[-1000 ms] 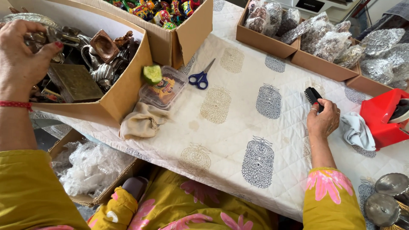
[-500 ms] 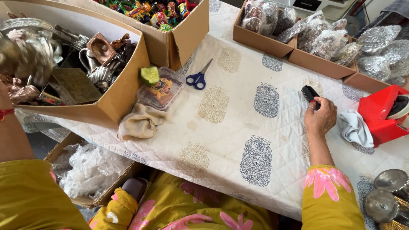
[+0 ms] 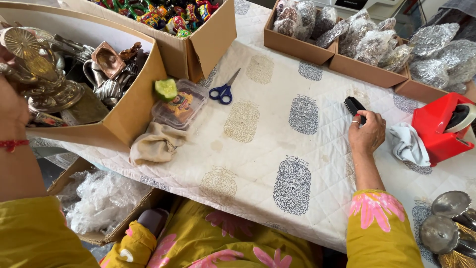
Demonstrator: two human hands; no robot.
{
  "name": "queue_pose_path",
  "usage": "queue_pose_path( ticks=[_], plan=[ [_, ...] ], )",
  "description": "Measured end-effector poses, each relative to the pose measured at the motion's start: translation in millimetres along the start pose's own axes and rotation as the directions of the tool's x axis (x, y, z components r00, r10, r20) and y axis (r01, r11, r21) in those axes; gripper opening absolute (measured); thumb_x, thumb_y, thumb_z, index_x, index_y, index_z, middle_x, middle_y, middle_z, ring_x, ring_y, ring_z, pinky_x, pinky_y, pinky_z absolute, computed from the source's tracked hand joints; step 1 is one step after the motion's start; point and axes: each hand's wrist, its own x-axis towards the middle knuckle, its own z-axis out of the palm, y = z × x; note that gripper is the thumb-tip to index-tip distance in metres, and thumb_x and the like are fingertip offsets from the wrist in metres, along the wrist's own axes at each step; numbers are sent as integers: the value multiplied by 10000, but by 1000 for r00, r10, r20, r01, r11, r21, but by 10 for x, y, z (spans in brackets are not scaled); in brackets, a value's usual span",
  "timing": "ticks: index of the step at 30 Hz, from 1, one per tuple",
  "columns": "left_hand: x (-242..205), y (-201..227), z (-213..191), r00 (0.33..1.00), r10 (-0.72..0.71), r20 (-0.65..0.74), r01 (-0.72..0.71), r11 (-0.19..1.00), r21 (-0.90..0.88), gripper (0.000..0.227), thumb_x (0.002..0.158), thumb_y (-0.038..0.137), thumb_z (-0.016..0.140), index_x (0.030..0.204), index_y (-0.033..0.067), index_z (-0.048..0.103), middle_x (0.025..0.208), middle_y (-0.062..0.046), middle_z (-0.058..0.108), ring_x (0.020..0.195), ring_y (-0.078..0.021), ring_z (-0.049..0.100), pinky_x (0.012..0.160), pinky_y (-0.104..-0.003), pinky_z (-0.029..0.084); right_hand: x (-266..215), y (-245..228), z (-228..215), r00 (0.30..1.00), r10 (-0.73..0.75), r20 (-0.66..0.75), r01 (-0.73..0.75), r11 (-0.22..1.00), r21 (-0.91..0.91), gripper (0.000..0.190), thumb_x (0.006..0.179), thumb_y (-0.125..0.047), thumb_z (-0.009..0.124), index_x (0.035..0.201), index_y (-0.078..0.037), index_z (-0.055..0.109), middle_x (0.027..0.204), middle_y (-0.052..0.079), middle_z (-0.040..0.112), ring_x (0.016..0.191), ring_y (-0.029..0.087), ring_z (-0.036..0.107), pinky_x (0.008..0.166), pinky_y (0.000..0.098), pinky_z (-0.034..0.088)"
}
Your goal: Polishing a brass figurine with a small brush and cloth.
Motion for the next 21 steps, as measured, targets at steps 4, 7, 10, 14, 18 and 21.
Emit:
queue_pose_path(
  ticks=[4,7,10,14,18,21],
  plan=[
    [-97,1375,842,999,23,29,-25,997,75,477,1132,345,534,1524,75,516,1348,-79,621,1251,-191,625,1101,-365,540,-13,-33,-26,1000,16,12,-16,1000,19,108,941,-165,736,1047,-147,739,1122,75,693,1084,328,605,899,463,479],
    [-111,1629,988,999,-38,9,36,993,115,532,1042,343,747,1475,110,546,1250,-29,639,1152,-152,639,1044,-327,535,-7,-37,-35,1000,10,3,-10,1000,26,106,947,-163,737,1051,-151,740,1129,75,692,1085,326,605,907,461,479],
    [-98,1132,796,994,-103,-45,107,991,77,468,997,292,777,1397,131,595,1247,21,659,1150,-114,656,1047,-283,542,-1,-41,-34,1000,16,5,-16,1000,21,104,940,-163,740,1043,-152,741,1121,75,693,1078,327,606,906,462,478],
    [-168,1289,858,1000,4,-6,-4,998,60,386,1094,189,696,1438,92,552,1260,18,614,1146,-109,611,1037,-237,518,3,-73,-61,1000,21,4,-21,999,29,95,943,-162,740,1037,-152,743,1119,75,694,1074,326,608,911,460,476],
    [-284,1614,1004,992,126,1,-122,956,266,338,1098,126,642,1412,47,546,1246,-34,615,1111,-140,615,981,-239,518,0,-58,-39,1000,15,-2,-15,999,29,98,946,-157,739,1044,-148,744,1133,80,694,1074,326,608,915,456,476],
    [-344,2162,1404,969,245,-29,-236,957,169,315,1095,90,687,1381,47,564,1261,-40,627,1029,-118,633,900,-238,554,2,-50,-43,1000,17,-17,-16,999,39,110,936,-142,746,1046,-142,740,1132,82,695,1070,326,609,911,457,476]
  ],
)
